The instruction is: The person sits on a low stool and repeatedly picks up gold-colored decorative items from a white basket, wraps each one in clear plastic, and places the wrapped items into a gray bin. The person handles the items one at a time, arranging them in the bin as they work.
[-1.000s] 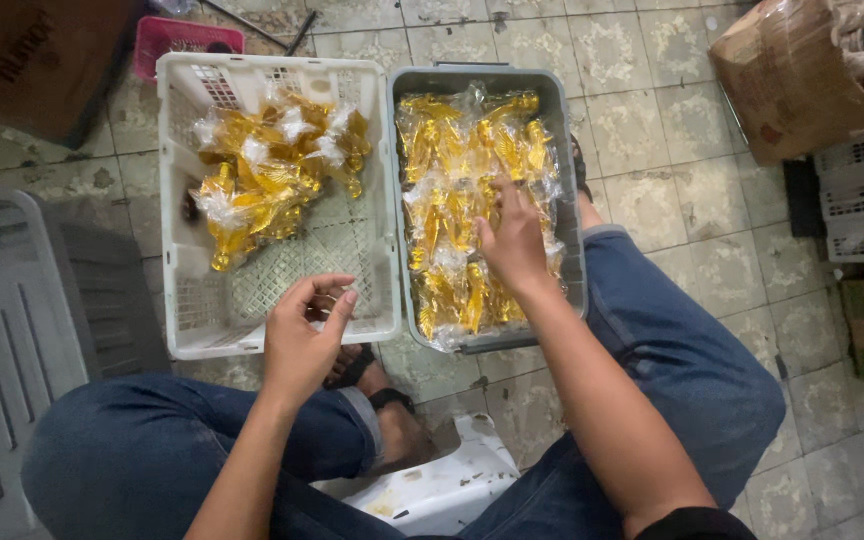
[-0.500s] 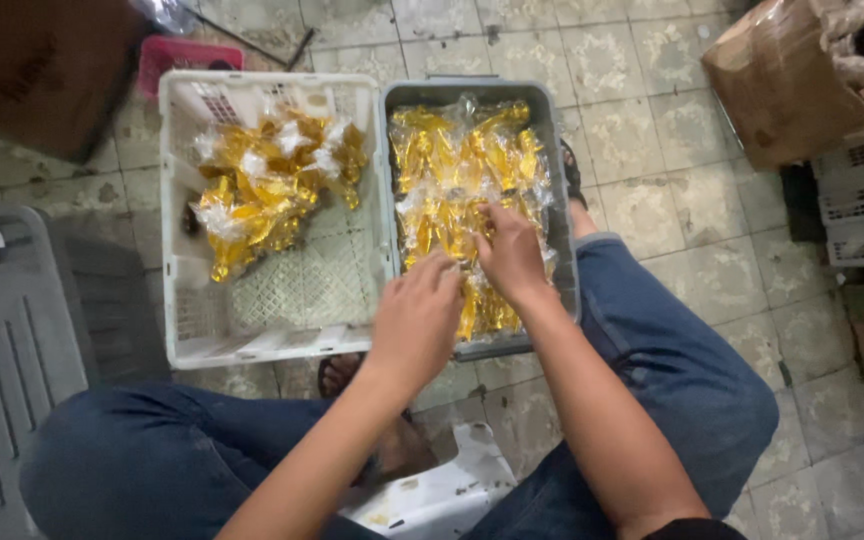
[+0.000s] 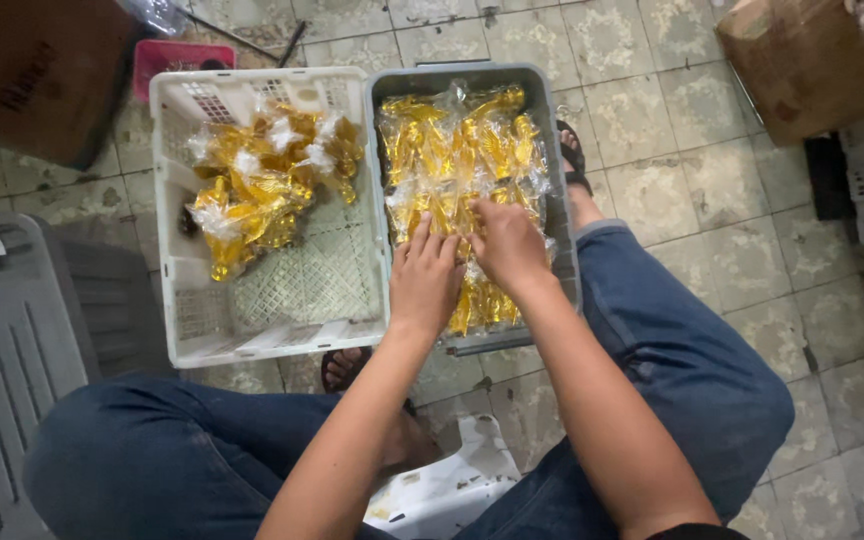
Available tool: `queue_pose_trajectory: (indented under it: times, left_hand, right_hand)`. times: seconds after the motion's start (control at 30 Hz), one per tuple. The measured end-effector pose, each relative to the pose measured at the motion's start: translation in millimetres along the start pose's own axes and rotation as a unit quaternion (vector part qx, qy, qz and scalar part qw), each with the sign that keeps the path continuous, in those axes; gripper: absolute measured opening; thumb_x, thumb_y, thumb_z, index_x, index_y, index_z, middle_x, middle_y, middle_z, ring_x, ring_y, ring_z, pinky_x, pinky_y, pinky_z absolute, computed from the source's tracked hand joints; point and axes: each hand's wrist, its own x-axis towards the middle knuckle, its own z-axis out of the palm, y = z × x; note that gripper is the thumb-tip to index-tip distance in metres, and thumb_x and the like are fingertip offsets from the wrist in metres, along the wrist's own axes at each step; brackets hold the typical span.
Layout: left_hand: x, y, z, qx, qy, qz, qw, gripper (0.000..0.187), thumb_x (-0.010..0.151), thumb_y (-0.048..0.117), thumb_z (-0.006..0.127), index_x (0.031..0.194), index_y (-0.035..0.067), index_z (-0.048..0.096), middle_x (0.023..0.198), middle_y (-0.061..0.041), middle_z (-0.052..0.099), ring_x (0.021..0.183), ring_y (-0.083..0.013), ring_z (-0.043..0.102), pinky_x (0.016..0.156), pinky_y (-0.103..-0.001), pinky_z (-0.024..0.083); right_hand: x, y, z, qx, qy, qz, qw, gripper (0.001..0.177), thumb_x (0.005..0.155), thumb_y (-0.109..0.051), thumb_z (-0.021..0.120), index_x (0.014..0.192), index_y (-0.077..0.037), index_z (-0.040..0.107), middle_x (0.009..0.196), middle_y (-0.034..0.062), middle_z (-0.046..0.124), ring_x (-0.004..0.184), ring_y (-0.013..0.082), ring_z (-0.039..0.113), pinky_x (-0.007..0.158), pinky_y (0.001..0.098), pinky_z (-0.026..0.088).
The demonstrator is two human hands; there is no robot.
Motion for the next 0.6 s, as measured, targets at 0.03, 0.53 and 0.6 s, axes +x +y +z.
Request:
queue_pose_trajectory:
  times: [0.03,0.53,0.6]
  left_hand:
    - [0.7,1.4,-0.3,0.001,0.0,0.002,1.0,0.047,0.082,0.029,0.083,0.124,0.016,0.067,0.12,-0.005,0.069,0.143,-0.0264,0.047,0.104,-0.043,0.046]
    - [-6.4,-3.0,-13.6,-0.034,-0.057,0.016,0.998,0.041,0.093,0.023,0.062,0.133,0.015,0.063,0.129,-0.009,0.065,0.153,-0.0304,0.033,0.117,-0.046,0.034]
    - [-5.0,-1.7,-25.0,0.031,-0.092,0.034,0.995,0.047,0.096,0.032,0.06,0.141,0.019,0.058,0.137,-0.006,0.063,0.157,-0.0307,0.023,0.126,-0.051,0.016]
  right_hand:
    - [-0.1,0.6,-1.8,0.001,0.001,0.001,1.0,0.037,0.083,-0.025,0.08,0.119,-0.02,0.072,0.098,0.003,0.076,0.103,0.0276,0.071,0.085,0.0426,0.059]
    - [-4.1,-11.9,-18.5,-0.003,-0.068,0.024,0.997,0.04,0.087,-0.022,0.073,0.127,-0.017,0.068,0.102,0.0122,0.076,0.106,0.0372,0.07,0.086,0.0525,0.06]
    - [-2.4,-9.7,-14.0,-0.008,-0.074,0.032,0.997,0.043,0.086,-0.023,0.073,0.128,-0.017,0.067,0.102,0.0124,0.076,0.107,0.0375,0.071,0.086,0.0521,0.06]
